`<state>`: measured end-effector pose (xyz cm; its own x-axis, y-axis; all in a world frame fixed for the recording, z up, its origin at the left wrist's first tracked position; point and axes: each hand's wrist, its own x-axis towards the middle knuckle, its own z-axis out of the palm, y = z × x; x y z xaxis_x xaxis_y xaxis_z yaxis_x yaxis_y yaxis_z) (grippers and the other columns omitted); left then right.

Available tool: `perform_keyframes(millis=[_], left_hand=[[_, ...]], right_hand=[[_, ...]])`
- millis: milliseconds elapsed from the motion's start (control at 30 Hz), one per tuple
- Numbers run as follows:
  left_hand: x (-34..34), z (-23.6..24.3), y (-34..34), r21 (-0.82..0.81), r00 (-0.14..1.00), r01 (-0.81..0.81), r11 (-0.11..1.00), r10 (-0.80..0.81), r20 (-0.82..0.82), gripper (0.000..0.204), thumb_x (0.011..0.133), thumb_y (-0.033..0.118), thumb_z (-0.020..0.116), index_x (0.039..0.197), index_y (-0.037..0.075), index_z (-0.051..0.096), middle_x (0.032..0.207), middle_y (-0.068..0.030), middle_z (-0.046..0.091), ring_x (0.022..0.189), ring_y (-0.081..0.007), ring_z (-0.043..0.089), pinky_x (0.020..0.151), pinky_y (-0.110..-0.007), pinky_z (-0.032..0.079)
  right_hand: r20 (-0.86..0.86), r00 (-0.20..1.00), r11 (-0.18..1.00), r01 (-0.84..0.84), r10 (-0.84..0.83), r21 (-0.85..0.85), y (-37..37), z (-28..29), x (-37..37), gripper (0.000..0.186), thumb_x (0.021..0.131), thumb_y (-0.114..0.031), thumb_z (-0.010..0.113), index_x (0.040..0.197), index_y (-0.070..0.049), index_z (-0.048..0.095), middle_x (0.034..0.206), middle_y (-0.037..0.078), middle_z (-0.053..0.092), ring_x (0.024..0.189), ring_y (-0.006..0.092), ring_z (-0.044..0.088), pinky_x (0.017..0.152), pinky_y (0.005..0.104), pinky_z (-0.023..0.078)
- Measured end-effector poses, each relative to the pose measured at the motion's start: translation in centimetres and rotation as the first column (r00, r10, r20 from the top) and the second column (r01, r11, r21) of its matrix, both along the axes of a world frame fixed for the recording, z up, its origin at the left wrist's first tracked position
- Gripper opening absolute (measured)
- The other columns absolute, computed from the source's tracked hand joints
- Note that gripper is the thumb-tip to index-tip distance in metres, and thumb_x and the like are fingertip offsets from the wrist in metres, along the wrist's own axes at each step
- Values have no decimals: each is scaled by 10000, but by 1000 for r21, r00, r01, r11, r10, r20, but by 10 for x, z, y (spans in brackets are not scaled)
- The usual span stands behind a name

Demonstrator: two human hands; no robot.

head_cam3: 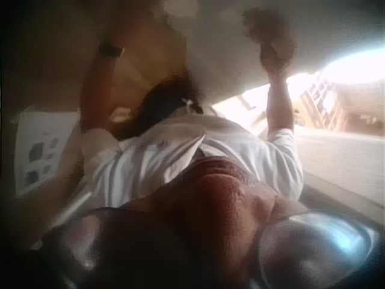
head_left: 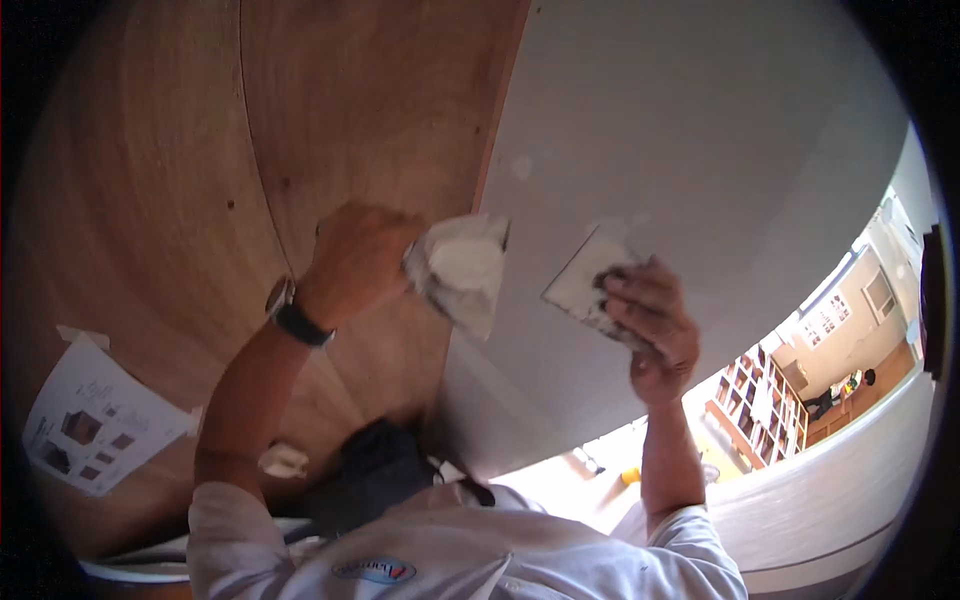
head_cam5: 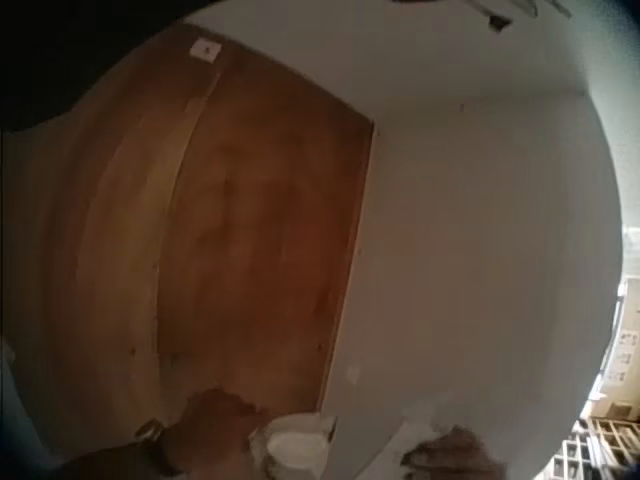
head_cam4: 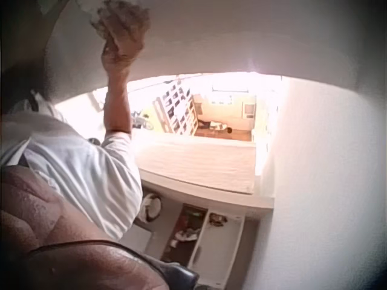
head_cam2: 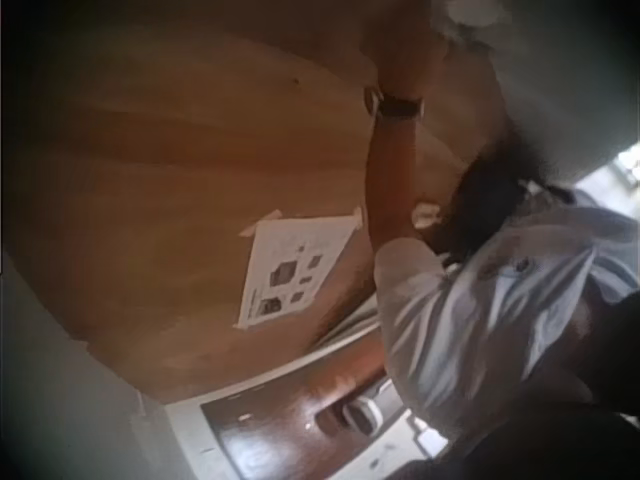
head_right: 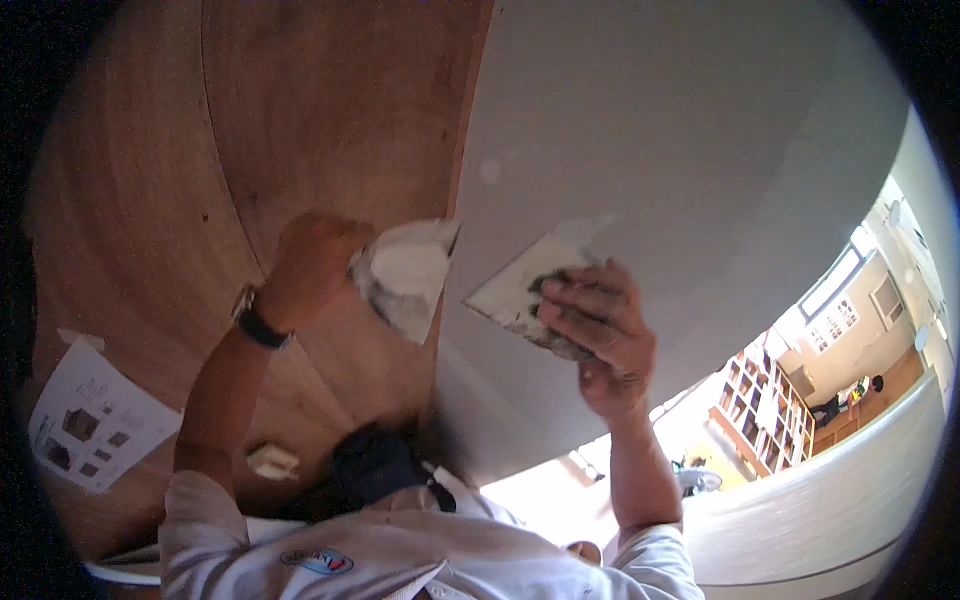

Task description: The person applies joint compound to a wall corner using two putty knives, spreading and smoothing the material along the ceiling and wall junction.

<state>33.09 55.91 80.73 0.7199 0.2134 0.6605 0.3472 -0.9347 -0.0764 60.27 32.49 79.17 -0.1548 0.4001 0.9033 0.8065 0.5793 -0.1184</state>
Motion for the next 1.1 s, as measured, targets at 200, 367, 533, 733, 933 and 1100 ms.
perform_keyframes(millis=[200,367,533,733,933,1100], left_hand=[[13,32,9,133,999,37,990,-32,-34,246,774,84,723,1012,37,761,881,-130,735,796,-268,695,748,-401,527],[15,11,-9,181,996,77,980,-68,-54,256,762,99,726,1009,39,756,882,-124,738,796,-267,700,776,-397,526],[15,21,-9,204,993,118,972,-111,-48,223,759,134,723,968,58,747,871,-114,734,785,-273,696,766,-402,522],[13,16,-7,199,996,88,976,-80,-48,204,755,141,714,947,77,743,786,-89,704,738,-286,680,712,-411,513],[27,23,-15,189,994,98,977,-87,-65,158,725,184,753,867,119,727,733,-69,699,709,-280,693,698,-400,533],[32,27,-9,98,978,-37,994,56,-200,168,762,144,704,919,102,750,782,-111,718,749,-306,700,706,-435,530]], right_hand=[[170,983,995,80,-67,-67,2,44,-13,394,996,-500,523,1034,-241,818,1112,-47,769,1227,251,614,1208,543,269],[221,964,979,175,-148,-106,-10,26,-18,212,928,-269,617,1007,-273,814,1102,-75,765,1223,229,617,1211,560,272],[322,918,958,273,-233,-85,-4,29,-26,285,824,-88,687,1008,-274,800,1066,-83,763,1205,216,622,1196,562,307],[264,961,968,143,-85,-207,-7,35,-21,390,728,26,707,995,-248,785,1079,-67,756,1155,198,631,1143,543,359],[280,942,965,228,-186,-128,2,32,-33,454,680,121,672,989,-195,779,1049,-37,752,1096,205,642,1094,515,395],[305,944,929,219,-124,-298,-2,35,-32,387,752,129,644,992,-145,774,1029,-9,748,1107,189,638,1074,438,434]])
